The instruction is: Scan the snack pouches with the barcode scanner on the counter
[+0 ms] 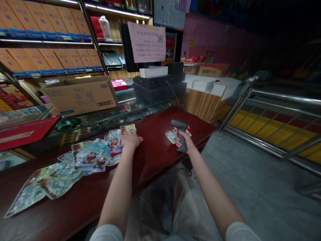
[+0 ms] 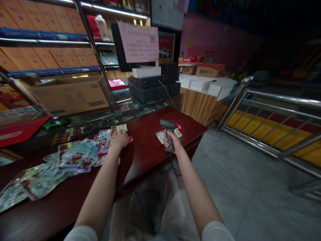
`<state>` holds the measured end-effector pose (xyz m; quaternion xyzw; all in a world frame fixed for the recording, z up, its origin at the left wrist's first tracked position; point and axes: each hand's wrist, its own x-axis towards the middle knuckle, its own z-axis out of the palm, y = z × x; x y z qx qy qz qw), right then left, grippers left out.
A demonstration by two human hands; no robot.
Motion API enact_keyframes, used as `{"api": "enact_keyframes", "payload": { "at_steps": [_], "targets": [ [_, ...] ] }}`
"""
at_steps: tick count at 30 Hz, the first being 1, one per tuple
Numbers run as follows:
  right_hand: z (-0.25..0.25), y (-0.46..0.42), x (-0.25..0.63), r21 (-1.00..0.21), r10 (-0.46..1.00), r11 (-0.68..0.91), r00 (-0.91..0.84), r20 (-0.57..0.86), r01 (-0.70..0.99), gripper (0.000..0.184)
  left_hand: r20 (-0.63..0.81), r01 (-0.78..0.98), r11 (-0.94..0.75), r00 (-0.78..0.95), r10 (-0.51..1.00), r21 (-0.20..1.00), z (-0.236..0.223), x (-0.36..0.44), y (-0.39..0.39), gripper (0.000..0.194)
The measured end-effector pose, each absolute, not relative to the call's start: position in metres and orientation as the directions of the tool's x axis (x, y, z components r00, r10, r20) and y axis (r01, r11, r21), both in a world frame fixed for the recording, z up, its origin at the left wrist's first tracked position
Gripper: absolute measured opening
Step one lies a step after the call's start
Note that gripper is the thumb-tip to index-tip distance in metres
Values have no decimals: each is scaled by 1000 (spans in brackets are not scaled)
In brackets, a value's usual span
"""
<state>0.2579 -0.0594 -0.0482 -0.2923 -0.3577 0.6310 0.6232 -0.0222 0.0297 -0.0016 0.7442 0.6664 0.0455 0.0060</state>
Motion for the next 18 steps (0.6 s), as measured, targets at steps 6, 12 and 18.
{"api": "enact_keyframes", "payload": {
  "at_steps": [6, 12, 18],
  "targets": [
    [-41, -72, 305, -836, 989, 129, 134, 67, -533, 33, 231, 996, -35, 14, 973, 87, -6, -19, 23, 48],
    [-46, -67, 328, -823, 968, 172, 246, 41, -541, 30, 376, 961, -271, 231, 897, 55, -8, 10, 15, 40],
    [-51, -61, 327, -844, 968, 170, 244, 48, -508, 34, 200, 727, -593, 560, 804, 346, -11, 79, 20, 51]
  ]
}}
